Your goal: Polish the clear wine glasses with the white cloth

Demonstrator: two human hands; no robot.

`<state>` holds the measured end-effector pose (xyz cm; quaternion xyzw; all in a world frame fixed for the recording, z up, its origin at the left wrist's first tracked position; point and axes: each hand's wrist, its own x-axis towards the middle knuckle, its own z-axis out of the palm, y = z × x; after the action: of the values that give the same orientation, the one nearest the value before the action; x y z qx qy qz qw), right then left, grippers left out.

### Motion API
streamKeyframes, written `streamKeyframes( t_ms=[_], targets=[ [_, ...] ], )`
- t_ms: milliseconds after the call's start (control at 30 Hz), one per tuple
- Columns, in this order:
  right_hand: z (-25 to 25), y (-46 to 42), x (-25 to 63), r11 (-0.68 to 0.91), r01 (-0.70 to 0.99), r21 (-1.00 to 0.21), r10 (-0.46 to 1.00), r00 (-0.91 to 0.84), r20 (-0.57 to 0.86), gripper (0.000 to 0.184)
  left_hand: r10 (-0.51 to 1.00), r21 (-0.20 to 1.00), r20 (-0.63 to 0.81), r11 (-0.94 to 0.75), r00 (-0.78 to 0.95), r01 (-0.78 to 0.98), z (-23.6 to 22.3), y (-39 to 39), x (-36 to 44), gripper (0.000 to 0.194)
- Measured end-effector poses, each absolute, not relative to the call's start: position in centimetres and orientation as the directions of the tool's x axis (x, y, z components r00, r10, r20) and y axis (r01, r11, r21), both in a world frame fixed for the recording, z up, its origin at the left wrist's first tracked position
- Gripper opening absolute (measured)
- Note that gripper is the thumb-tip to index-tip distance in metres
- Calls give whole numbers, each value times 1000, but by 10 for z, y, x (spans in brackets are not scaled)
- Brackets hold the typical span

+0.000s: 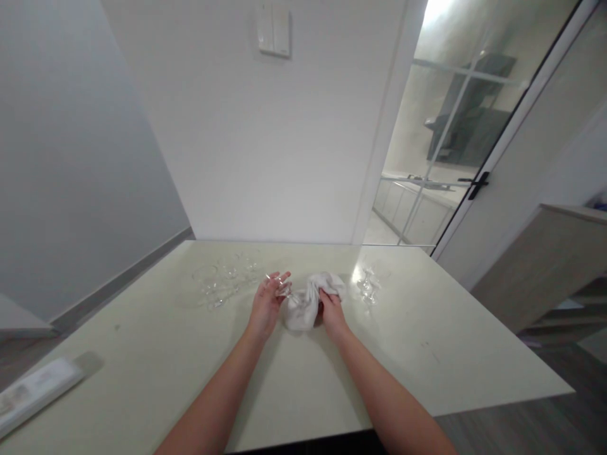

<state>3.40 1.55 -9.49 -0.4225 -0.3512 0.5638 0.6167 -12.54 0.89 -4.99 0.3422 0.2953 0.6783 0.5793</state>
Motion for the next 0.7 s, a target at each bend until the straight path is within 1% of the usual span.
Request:
streamKeyframes(
  t_ms=[33, 67, 100, 167, 233, 267, 300, 367, 467, 600, 700],
  targets=[
    [-94, 17, 36, -35, -417, -908, 982, 154, -109, 38, 983, 780, 125, -181, -134, -599, -49, 11, -127, 43],
    [-92, 17, 38, -79, -435, -897, 977, 145, -157, 40, 978, 766, 129, -202, -162, -610, -49, 12, -129, 43],
    [-90, 15, 38, -123, -445, -887, 978, 97, -184, 42, 973, 756, 136, -223, -187, -615, -48, 13, -130, 44],
    [-84, 9, 36, -222, -425, -878, 972, -165, -166, 47, 967, 765, 167, -252, -194, -592, -48, 12, -130, 48],
    [-80, 2, 33, -313, -372, -874, 894, -427, -138, 60, 964, 808, 223, -267, -146, -526, -47, 9, -127, 56],
    [-78, 0, 31, -347, -350, -870, 851, -508, -135, 66, 962, 832, 252, -270, -103, -485, -46, 6, -125, 61],
    [-77, -2, 30, -368, -344, -864, 824, -552, -132, 71, 960, 854, 274, -268, -52, -447, -46, 4, -123, 65],
    [-77, -3, 30, -370, -375, -850, 822, -559, -112, 72, 954, 881, 296, -249, 57, -401, -47, -1, -117, 73],
    [-77, -1, 32, -333, -447, -830, 860, -506, -73, 66, 942, 884, 295, -207, 158, -418, -48, -5, -110, 78],
    [-76, 1, 34, -340, -493, -801, 876, -477, -79, 63, 941, 870, 290, -185, 171, -458, -49, -5, -108, 76],
    [-76, 2, 31, -355, -506, -786, 881, -463, -99, 55, 933, 879, 315, -217, 175, -424, -48, -5, -109, 75]
  ],
)
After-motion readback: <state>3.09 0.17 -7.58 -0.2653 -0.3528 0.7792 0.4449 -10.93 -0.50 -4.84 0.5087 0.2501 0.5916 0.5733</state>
